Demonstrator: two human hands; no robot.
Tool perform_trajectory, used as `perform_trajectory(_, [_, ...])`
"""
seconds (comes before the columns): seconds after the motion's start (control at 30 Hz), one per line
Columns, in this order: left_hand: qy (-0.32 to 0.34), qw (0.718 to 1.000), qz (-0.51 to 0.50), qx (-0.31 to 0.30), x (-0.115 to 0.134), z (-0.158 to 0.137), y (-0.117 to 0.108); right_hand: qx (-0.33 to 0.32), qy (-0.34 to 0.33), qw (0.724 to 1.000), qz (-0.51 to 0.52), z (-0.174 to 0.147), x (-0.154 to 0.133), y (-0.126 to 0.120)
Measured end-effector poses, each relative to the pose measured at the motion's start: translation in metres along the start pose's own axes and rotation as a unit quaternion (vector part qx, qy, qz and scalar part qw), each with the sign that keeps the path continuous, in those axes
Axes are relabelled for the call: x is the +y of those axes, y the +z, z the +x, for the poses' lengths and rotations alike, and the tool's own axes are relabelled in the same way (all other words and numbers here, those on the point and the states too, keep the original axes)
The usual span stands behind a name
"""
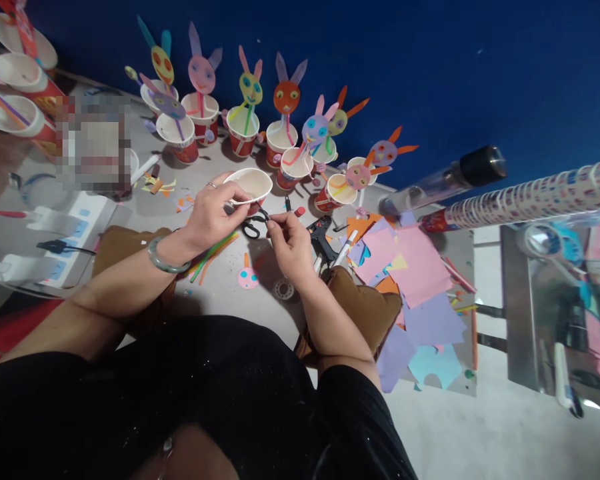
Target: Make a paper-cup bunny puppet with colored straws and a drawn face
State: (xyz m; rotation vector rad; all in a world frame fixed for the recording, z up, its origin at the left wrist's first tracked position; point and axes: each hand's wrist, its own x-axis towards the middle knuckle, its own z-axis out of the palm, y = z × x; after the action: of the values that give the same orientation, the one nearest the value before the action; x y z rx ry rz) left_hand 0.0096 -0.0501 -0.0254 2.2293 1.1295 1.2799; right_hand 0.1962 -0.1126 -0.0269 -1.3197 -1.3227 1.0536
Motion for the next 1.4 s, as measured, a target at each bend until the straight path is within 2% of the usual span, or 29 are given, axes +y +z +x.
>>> perform_trajectory(0.23, [-0.041, 0.999, -0.001, 0.019, 0.0, 0.003, -0.005, 0.008, -0.058, 0.993, -0.098, -0.005, -0.012, -0.003])
perform_trajectory(0.57, [-0.142, 0.977, -0.154, 0.027, 0.005, 0.008, -0.003, 0.038, -0.135, 0.979, -0.146, -0.008, -0.012, -0.002])
perform_trajectory(0.87, [-0.147, 0.976, -0.16, 0.007, 0.004, 0.007, -0.002, 0.051, -0.164, 0.964, -0.205, -0.01, -0.012, -0.004])
perform_trajectory(1.4, [-0.151, 0.972, -0.179, -0.014, 0.002, 0.008, -0.006, 0.045, -0.183, 0.962, -0.199, -0.008, -0.016, -0.008])
